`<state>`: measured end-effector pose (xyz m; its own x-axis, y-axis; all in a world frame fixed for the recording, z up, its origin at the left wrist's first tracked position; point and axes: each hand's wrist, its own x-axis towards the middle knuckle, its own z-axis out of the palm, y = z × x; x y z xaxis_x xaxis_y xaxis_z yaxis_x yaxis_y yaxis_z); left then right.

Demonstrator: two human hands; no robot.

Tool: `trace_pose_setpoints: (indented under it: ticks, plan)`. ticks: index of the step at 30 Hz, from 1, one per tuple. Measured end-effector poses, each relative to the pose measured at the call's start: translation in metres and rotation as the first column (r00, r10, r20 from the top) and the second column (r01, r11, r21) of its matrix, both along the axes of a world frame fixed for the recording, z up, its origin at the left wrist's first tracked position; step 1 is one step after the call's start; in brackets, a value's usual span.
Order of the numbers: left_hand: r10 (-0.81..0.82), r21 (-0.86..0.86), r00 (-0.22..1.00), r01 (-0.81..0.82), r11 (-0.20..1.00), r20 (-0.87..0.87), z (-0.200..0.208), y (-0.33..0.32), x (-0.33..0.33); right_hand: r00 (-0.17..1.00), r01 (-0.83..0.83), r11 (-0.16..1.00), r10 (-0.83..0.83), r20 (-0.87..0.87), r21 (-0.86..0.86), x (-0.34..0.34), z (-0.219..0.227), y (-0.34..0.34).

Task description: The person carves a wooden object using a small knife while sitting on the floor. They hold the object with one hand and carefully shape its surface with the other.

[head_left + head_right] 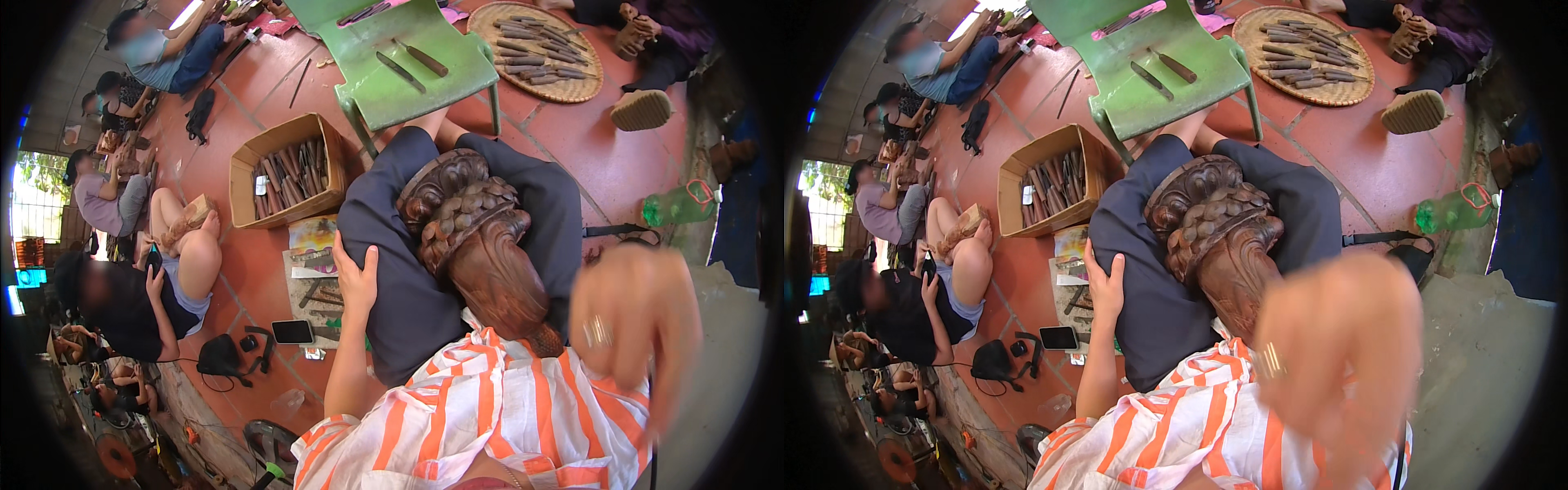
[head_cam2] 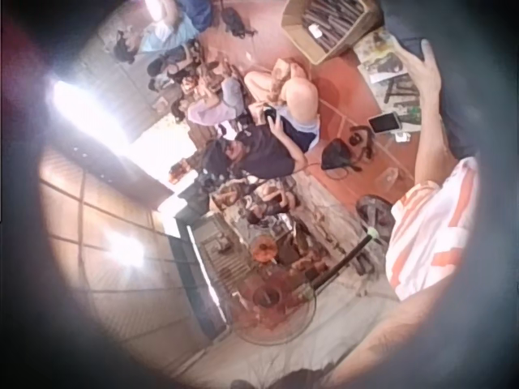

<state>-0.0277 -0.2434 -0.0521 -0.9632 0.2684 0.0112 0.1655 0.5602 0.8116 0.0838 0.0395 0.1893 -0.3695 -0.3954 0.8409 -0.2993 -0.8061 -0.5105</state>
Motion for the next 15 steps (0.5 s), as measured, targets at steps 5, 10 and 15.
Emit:
trace_pose_setpoints:
  ticks: [5,10,15]
  plan:
    - [-0.016,0.005,1.000,0.016,1.000,-0.021,-0.003,-0.001,-0.002,0.963,-0.243,0.970,0.242,-0.116,0.002,0.035,0.014,-0.021]
    - [-0.017,0.008,1.000,0.017,1.000,-0.003,-0.005,0.002,-0.003,0.915,-0.329,0.925,0.362,-0.179,0.189,0.050,0.011,-0.025]
    - [-0.025,0.031,0.999,0.024,0.999,0.022,-0.004,0.001,-0.003,0.916,-0.290,0.855,0.377,-0.134,0.429,0.067,0.008,-0.023]
